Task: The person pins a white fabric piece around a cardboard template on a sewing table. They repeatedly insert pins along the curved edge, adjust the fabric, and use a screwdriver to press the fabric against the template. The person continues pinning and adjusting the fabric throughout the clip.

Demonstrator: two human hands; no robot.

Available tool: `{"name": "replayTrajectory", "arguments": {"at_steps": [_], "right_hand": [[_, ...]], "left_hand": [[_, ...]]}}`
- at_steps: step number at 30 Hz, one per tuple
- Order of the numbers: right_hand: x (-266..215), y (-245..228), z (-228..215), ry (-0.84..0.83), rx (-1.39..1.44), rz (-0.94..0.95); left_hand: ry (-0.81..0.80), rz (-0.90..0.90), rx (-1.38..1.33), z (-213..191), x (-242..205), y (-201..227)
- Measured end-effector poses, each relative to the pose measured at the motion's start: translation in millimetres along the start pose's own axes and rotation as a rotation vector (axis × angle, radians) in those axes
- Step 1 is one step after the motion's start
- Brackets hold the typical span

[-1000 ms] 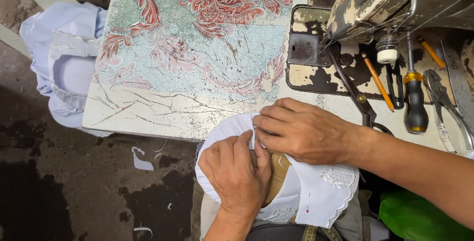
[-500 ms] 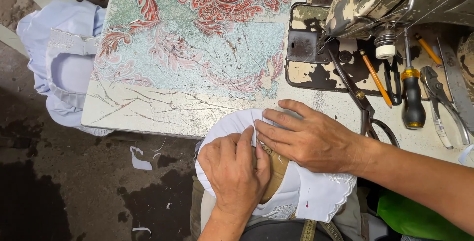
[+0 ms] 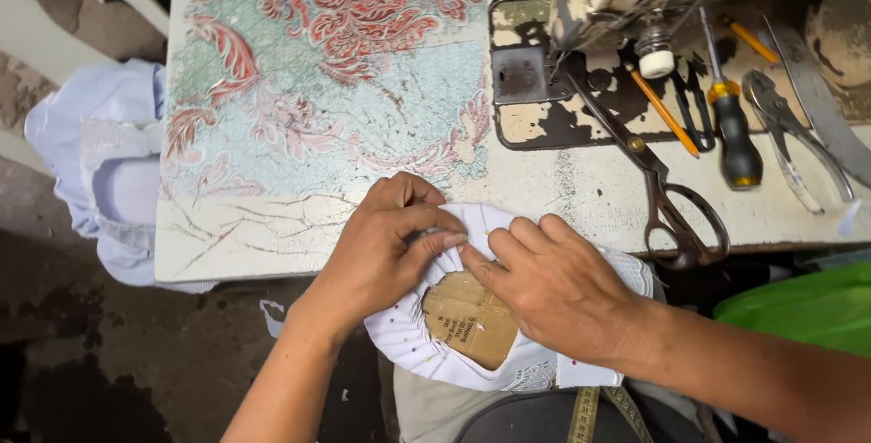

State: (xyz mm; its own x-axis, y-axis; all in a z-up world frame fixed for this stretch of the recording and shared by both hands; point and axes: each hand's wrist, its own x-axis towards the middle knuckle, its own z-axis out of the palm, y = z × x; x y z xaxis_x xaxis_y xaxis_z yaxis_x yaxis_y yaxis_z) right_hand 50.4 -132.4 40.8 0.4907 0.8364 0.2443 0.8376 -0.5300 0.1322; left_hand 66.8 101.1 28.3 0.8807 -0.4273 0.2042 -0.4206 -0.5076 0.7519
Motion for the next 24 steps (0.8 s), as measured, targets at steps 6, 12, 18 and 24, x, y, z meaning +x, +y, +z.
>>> {"name": "replayTrajectory", "arguments": {"at_steps": [6,12,18,24], "right_hand": [[-3.1,-30.6,7.0,0.114,0.357,0.360],[16.0,-58.7,12.3,0.239,0.483,0.703],[26.6,-69.5,26.2,0.334,0.470,0.825],[33.6,-72.3,22.2,0.075,0.558,0.958]], "left_hand": [[-0.142,-0.046,-0.185,-7.1,5.0,-8.4],[-0.197,-0.071,-0.149,-10.2,6.2,-9.5],[-0.186,-0.059,-0.153,-11.5,6.7,-9.6],[-0.198,-0.024,-0.151,-12.9,7.2,-12.2]]}}
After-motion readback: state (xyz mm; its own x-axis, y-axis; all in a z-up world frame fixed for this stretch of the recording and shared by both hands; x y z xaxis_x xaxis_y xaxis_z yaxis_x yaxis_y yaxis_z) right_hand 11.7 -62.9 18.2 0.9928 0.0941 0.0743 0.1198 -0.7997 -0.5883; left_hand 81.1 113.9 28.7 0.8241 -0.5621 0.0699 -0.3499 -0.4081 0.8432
